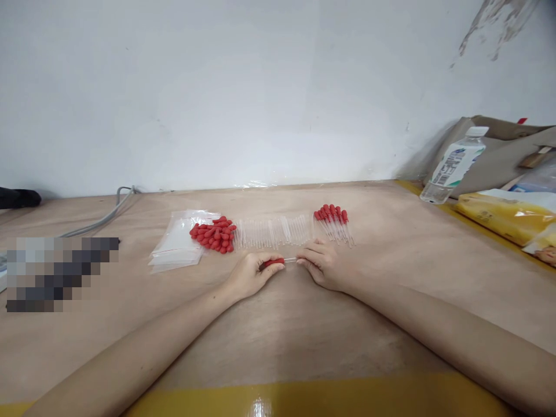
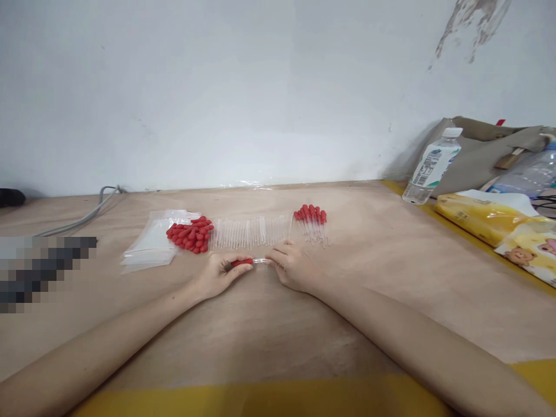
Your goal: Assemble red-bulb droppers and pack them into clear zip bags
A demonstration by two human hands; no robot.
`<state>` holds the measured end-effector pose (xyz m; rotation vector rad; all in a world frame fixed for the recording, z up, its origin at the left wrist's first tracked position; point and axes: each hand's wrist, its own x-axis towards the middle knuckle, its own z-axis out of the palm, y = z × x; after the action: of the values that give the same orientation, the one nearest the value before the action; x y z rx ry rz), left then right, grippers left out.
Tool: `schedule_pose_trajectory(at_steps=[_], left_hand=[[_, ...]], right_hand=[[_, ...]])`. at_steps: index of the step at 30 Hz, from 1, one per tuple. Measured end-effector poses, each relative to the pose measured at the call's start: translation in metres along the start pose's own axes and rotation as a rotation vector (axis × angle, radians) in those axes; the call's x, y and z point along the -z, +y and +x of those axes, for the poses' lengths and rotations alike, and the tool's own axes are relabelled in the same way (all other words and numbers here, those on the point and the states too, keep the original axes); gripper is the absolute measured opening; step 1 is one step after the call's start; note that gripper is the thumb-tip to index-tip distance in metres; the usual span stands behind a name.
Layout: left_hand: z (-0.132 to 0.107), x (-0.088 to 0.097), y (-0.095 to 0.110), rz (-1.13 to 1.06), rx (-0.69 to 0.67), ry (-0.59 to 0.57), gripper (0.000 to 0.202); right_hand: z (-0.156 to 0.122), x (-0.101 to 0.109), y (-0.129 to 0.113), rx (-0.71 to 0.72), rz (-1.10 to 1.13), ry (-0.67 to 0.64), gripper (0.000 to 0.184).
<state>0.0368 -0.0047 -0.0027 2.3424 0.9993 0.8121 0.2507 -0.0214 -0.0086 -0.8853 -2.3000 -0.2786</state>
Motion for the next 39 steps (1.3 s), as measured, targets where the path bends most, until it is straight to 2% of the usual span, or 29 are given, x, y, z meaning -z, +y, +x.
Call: schedule_pose_trajectory(at_steps=[9,16,24,27,32,35,39], left_hand=[[-0.003,-0.001,-0.002,0.004,-0.027,-0.118,0.023],[-0.003,-0.001,-0.001,0.042,-0.111,-0.087,0.024],[-0.002,0.0,0.0,0.112,-0.214,-0.013,0.024],[0.0,0.001,0.0,0.094,-0.241,0.011,0.023],[-0.001,0.003,-0.003,0.081,-0.203,0.063,0.023],[-0.004,0.006,-0.007,0.118,-0.139,0.08,0.035],[-0.008,0.009,-0.01,0.136,-0.134,0.019,0.037]], right_hand=[[0.0,-0.002,-0.006,-0.01,0.032,-0.065,0.03],[0.001,-0.001,-0.01,-0.052,0.056,-0.139,0.034],[0.005,0.006,-0.013,-0.21,0.134,-0.252,0.032],[0.009,0.011,-0.014,-0.223,0.151,-0.285,0.031],[0.013,0.024,-0.017,-0.24,0.148,-0.334,0.021],[0.012,0.034,-0.007,-0.363,0.214,-0.325,0.014],[0.014,0.044,0.027,-0.559,0.276,-0.219,0.012]])
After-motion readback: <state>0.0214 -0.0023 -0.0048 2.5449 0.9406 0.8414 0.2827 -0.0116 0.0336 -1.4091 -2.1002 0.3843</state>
